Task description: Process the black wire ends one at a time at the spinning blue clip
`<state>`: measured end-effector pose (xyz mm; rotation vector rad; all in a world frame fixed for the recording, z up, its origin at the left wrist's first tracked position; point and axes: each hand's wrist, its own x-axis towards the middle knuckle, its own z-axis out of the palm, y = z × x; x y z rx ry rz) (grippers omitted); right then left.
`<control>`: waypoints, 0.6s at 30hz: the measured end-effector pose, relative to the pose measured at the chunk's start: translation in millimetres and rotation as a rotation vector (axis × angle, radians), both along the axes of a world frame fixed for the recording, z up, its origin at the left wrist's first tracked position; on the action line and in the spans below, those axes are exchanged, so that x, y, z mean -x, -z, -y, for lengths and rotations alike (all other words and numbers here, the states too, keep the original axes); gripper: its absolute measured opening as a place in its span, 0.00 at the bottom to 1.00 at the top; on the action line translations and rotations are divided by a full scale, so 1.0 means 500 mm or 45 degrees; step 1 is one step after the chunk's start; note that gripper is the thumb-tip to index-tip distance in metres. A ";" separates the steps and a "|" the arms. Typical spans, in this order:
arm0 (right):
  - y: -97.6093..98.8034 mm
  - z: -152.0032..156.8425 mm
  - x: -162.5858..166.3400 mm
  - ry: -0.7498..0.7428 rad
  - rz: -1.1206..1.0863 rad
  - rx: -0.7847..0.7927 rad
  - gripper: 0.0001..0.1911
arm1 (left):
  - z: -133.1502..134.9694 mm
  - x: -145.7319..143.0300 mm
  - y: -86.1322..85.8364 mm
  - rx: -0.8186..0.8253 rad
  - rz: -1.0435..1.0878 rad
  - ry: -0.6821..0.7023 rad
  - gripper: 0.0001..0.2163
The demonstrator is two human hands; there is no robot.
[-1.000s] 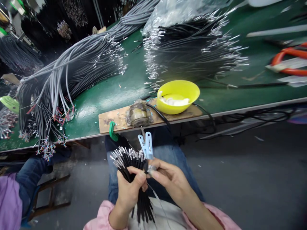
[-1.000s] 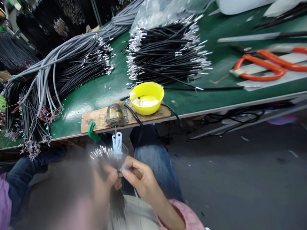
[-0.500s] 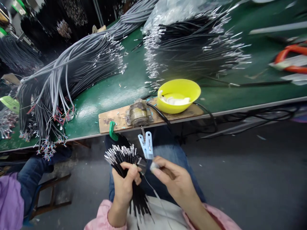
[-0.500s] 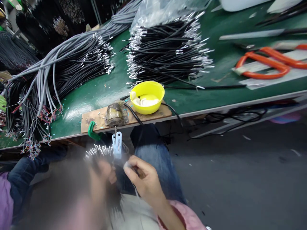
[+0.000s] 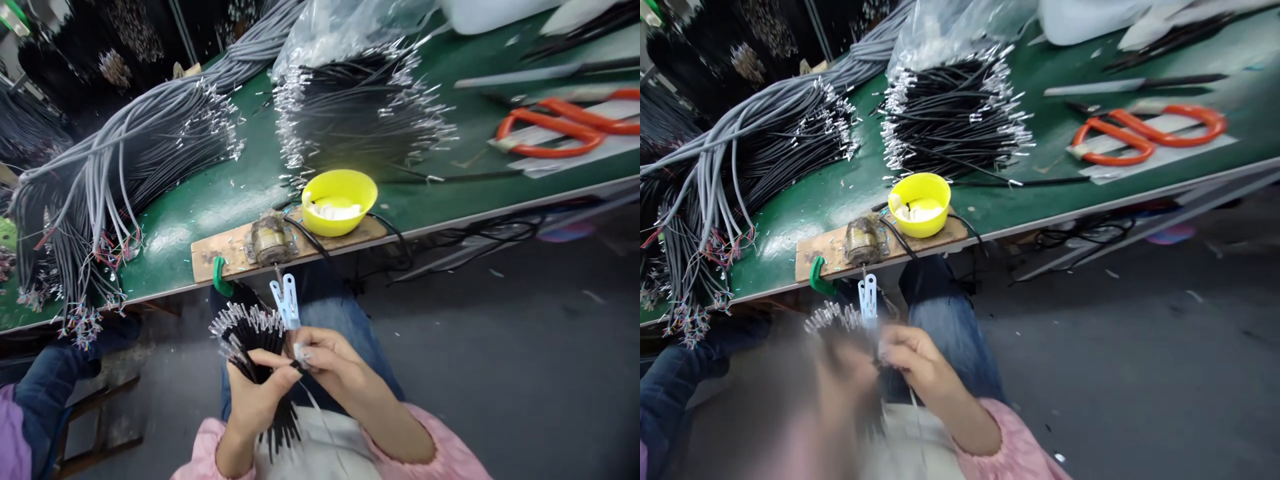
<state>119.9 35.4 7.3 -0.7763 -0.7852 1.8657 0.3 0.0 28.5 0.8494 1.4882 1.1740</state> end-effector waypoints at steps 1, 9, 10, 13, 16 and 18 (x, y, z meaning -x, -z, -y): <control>-0.006 -0.010 -0.002 0.039 0.080 -0.023 0.18 | 0.001 0.000 -0.003 -0.030 -0.032 -0.031 0.13; -0.070 -0.090 0.000 0.203 0.456 -0.418 0.26 | -0.008 -0.004 -0.022 -0.233 -0.144 -0.170 0.05; -0.071 -0.094 0.004 0.173 0.411 -0.384 0.27 | -0.012 -0.004 -0.025 -0.248 -0.148 -0.176 0.05; -0.068 -0.102 0.014 0.099 0.248 -0.230 0.26 | -0.023 -0.005 -0.034 -0.262 -0.169 -0.189 0.05; -0.069 -0.104 0.022 0.058 0.116 -0.084 0.23 | -0.030 -0.008 -0.039 -0.247 -0.195 -0.200 0.05; -0.074 -0.105 0.025 0.067 0.055 -0.010 0.21 | -0.031 -0.011 -0.040 -0.238 -0.197 -0.202 0.06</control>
